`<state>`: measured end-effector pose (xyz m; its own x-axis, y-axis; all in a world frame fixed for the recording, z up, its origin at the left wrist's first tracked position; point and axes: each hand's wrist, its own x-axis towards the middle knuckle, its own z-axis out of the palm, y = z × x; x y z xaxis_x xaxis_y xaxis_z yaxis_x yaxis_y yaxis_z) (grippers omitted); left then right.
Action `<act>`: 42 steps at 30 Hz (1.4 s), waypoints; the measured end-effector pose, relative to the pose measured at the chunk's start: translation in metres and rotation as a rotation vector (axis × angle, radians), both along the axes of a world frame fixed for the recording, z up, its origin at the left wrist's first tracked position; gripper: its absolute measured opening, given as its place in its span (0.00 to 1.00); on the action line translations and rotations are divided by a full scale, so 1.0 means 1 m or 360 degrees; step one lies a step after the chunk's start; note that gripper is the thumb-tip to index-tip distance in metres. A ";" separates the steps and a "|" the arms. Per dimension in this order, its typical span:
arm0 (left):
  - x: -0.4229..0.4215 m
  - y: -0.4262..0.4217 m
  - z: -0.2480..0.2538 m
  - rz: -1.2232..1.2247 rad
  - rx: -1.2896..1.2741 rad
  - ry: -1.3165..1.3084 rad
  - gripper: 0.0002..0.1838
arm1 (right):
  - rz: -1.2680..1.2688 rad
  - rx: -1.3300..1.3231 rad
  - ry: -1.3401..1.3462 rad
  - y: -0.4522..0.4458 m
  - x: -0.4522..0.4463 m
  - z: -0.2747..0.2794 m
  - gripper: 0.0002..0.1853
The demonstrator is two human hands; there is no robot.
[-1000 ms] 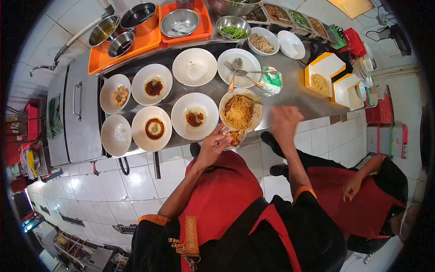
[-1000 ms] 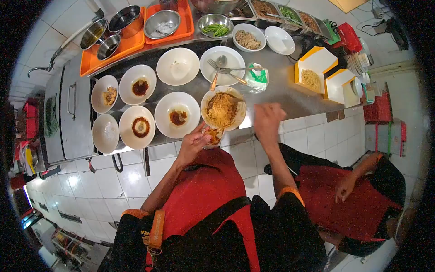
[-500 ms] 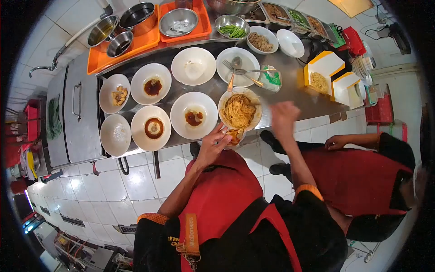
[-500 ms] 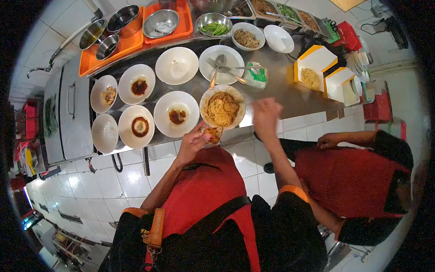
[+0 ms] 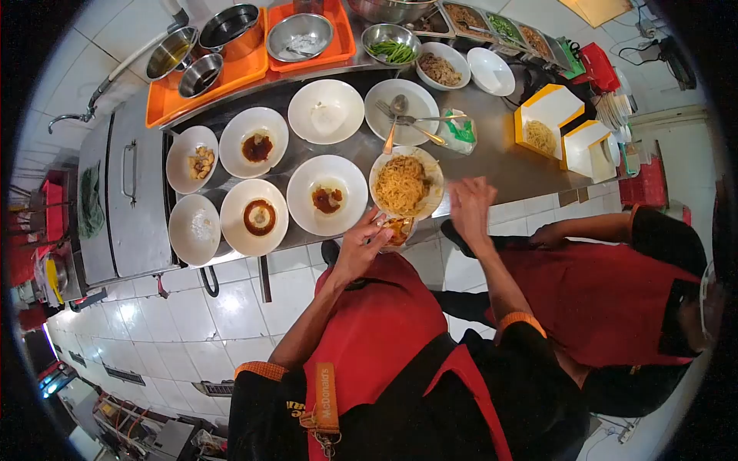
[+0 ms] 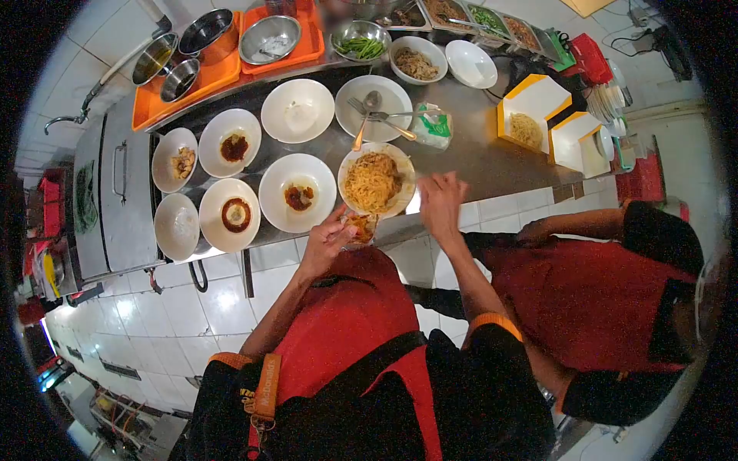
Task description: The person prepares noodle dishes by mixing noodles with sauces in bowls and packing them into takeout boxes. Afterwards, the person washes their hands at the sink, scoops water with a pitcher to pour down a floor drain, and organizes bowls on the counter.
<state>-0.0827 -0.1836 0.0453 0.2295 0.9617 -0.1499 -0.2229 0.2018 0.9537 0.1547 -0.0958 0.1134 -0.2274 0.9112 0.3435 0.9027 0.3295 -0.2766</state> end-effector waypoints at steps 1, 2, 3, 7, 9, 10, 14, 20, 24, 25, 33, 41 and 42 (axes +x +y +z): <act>0.001 0.001 -0.003 0.0022 -0.0010 -0.0019 0.14 | -0.0020 -0.0245 0.0081 0.003 0.003 -0.024 0.03; 0.000 0.000 -0.004 0.0031 -0.0012 -0.0017 0.14 | -0.0015 -0.0295 0.0487 0.006 0.015 -0.039 0.03; 0.000 0.002 -0.004 0.0038 0.0011 -0.0042 0.14 | -0.0002 -0.0293 0.0490 0.009 0.017 -0.031 0.03; 0.001 0.001 0.004 0.0056 -0.0053 -0.0121 0.12 | -0.0124 -0.0085 0.0484 -0.003 -0.001 0.041 0.06; 0.002 0.000 0.015 0.0067 -0.0105 -0.0162 0.12 | 0.0181 0.0301 -0.0241 -0.008 -0.012 0.054 0.08; 0.001 0.003 0.019 0.0086 -0.0139 -0.0200 0.12 | 0.0174 0.0308 -0.0239 -0.007 -0.011 0.053 0.08; 0.002 0.001 0.022 0.0099 -0.0100 -0.0086 0.11 | 0.0069 0.0203 -0.0174 -0.001 -0.008 0.003 0.10; -0.001 0.004 0.020 0.0083 -0.0050 -0.0101 0.12 | -0.0188 -0.0368 0.0837 -0.001 0.011 0.000 0.02; -0.002 0.002 0.018 0.0031 -0.0035 -0.0056 0.11 | -0.0004 0.0079 -0.0044 -0.002 0.005 0.019 0.04; -0.002 0.004 0.019 0.0026 -0.0022 -0.0069 0.11 | -0.0079 0.0247 -0.0085 0.000 0.003 0.022 0.04; -0.003 0.006 0.026 0.0045 -0.0094 -0.0089 0.13 | -0.0186 -0.0391 0.0923 0.001 0.017 -0.023 0.03; -0.003 0.002 0.010 0.0008 -0.0123 -0.0051 0.16 | 0.0126 -0.0080 -0.0106 0.011 0.007 -0.021 0.03; -0.002 -0.002 0.011 0.0017 -0.0129 -0.0025 0.16 | 0.0008 -0.0232 0.0199 0.008 0.001 -0.031 0.02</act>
